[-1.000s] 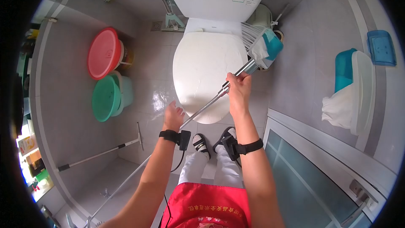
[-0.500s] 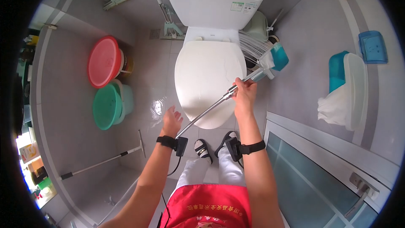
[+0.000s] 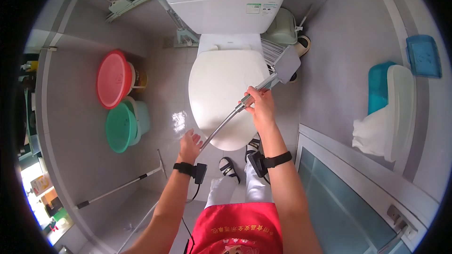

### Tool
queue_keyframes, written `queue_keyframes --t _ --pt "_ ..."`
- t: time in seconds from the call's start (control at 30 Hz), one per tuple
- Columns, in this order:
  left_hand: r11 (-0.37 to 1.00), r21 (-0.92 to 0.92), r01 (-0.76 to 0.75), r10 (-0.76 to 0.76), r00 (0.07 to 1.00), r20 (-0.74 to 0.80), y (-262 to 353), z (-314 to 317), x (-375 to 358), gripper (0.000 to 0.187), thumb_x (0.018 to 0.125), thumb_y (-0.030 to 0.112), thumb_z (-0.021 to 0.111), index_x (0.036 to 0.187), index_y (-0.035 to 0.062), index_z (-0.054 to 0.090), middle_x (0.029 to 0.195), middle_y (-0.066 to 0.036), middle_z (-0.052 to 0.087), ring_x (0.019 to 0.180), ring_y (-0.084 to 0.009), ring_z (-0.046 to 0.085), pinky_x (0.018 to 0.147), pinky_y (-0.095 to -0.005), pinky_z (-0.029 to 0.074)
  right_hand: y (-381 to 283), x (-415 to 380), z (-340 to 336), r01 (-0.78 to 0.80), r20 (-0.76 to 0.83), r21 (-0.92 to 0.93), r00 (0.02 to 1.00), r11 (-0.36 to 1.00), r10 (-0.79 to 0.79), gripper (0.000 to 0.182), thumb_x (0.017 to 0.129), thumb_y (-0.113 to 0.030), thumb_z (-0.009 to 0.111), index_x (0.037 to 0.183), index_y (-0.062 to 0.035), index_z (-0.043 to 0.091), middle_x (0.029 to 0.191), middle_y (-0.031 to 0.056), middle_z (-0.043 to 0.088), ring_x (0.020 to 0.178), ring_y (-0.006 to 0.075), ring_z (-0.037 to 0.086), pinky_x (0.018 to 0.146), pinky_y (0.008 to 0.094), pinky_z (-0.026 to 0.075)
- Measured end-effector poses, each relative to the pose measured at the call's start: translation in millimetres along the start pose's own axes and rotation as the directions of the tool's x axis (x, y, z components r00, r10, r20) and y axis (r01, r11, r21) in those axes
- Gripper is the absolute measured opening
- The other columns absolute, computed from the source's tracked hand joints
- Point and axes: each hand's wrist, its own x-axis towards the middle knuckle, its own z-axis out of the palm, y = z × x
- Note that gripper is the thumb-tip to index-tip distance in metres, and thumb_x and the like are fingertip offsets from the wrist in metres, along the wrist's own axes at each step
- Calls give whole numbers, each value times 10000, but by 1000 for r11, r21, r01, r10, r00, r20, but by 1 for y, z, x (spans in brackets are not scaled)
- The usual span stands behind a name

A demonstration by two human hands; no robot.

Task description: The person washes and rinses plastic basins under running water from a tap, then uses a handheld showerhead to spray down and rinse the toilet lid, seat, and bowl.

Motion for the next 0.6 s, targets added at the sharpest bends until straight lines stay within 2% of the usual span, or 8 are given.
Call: queue_keyframes --t 0.1,0.13,0.2,0.3,0.33,0.43,0.53,0.6 --pt "999 35 -39 39 999 2 -1 10 -3 511 943 267 524 1379 31 401 1374 -189 412 1280 -289 423 1069 -473 319 -1 21 -6 -58 64 -38 996 998 60 289 888 -148 645 1009 -52 400 980 111 537 839 178 590 764 440 586" --pt "997 52 -55 55 998 11 -3 12 -3 524 948 265 522 1394 26 387 1389 -197 403 1287 -295 418 1060 -469 327 -3 25 -5 -65 50 -35 996 997 67 281 887 -139 645 1004 -46 407 955 112 546 798 180 587 758 451 584" --pt "994 64 -84 84 996 -7 -4 16 -4 496 920 250 538 1353 40 422 1331 -149 453 1257 -266 439 1025 -445 337 -5 32 -1 -78 21 -30 997 996 79 265 886 -120 645 995 -35 419 906 115 563 715 183 580 745 472 582" --pt "990 74 -118 122 991 -49 1 34 -11 480 901 232 553 1329 43 441 1278 -112 495 1227 -246 459 954 -412 357 -15 40 2 -142 87 -91 985 986 150 258 885 -127 647 980 -41 422 908 115 564 734 173 580 740 461 585" --pt "989 78 -129 135 989 -67 5 41 -19 479 899 227 555 1326 42 442 1267 -106 503 1220 -243 463 927 -401 364 -15 46 -1 -176 125 -133 973 975 192 296 874 -157 654 995 -74 397 970 94 545 852 178 604 707 418 584" --pt "980 134 -145 154 987 -52 18 63 -40 494 895 227 565 1330 32 435 1256 -106 509 1207 -242 473 890 -394 370 -20 56 -1 -198 135 -188 965 962 225 302 866 -151 656 994 -86 390 948 85 548 855 176 608 705 413 579" --pt "959 206 -193 206 978 -44 21 79 -54 514 894 235 572 1340 25 424 1262 -108 509 1206 -243 473 910 -407 372 -28 60 1 -212 139 -171 962 962 236 309 858 -144 660 995 -95 388 934 76 547 855 175 610 706 411 577" --pt "960 186 -207 218 975 -43 26 91 -62 475 892 220 575 1317 52 449 1243 -80 515 1193 -239 480 956 -461 353 -33 64 2 -220 107 -162 965 962 238 312 853 -136 659 1000 -97 385 925 75 547 855 173 610 703 408 578"
